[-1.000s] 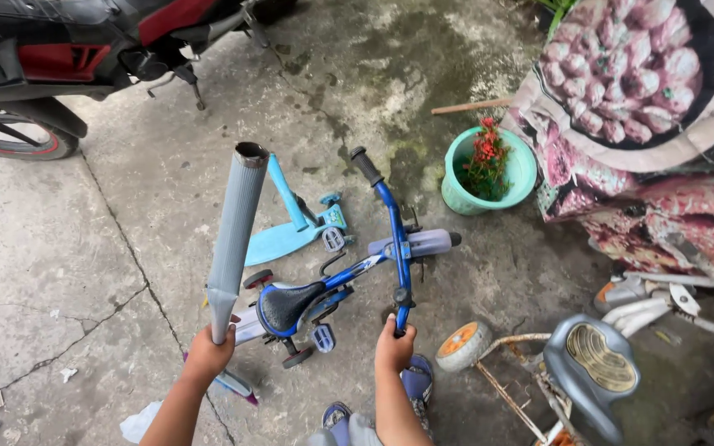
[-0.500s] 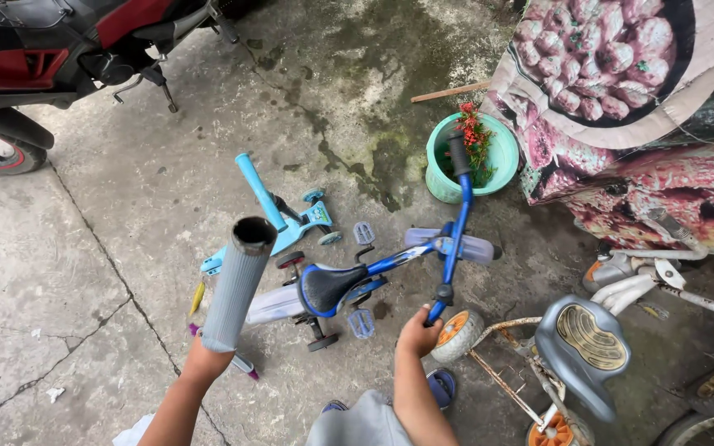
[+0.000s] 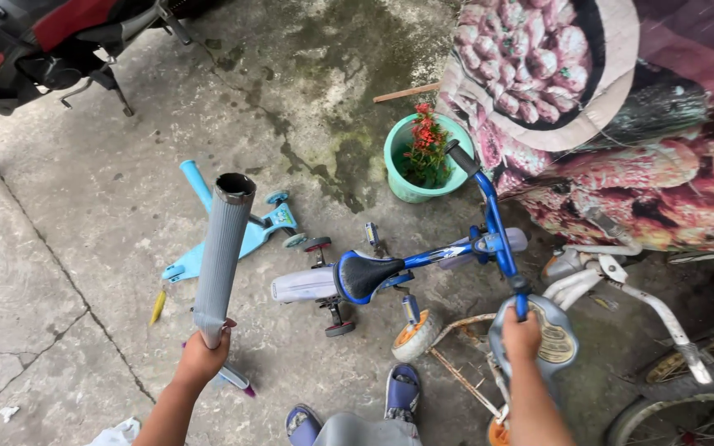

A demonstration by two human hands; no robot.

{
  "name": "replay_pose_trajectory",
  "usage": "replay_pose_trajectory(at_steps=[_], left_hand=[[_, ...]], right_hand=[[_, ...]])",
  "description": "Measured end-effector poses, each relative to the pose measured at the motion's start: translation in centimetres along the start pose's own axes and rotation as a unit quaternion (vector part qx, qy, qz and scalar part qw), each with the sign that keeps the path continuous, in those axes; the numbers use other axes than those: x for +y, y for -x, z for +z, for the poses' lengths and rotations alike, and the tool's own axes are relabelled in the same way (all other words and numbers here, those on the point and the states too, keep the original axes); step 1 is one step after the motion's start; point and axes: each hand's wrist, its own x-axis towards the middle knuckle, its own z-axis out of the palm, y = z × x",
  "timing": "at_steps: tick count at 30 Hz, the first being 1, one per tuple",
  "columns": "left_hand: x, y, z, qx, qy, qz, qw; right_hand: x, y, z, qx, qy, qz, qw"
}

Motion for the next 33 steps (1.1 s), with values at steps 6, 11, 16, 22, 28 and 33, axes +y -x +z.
replay_pose_trajectory(at_steps=[6, 11, 16, 22, 28, 33], left_hand=[[1.1, -0.6, 4.5, 0.012, 0.008, 0.032, 0.999], [-2.6, -3.5, 8.5, -0.001, -0.107, 0.007, 0.994], [-1.1, -3.1, 10.0, -0.023, -0.155, -0.121, 0.98], [6.9, -2.2, 9.4, 0.017, -0.016, -0.062, 0.998], [5.8, -3.8, 10.8, 0.05, 0.002, -0.022, 0.999], [8.9, -5.5, 10.4, 0.089, -0.011, -0.04, 0.995]], right_hand=[[-0.3, -13.2, -6.6, -0.001, 0.121, -0.065, 0.991], [0.4, -20.7, -9.6, 0.021, 0.161, -0.134, 0.978], [0.6, -24.4, -11.9, 0.011, 0.216, -0.154, 0.964], [-3.5, -18.9, -6.1, 0.221, 0.366, -0.35, 0.833], [-13.0, -1.0, 8.3, -0.117, 0.325, -0.483, 0.804], [-10.2, 1.6, 23.4, -0.098, 0.518, -0.752, 0.395]])
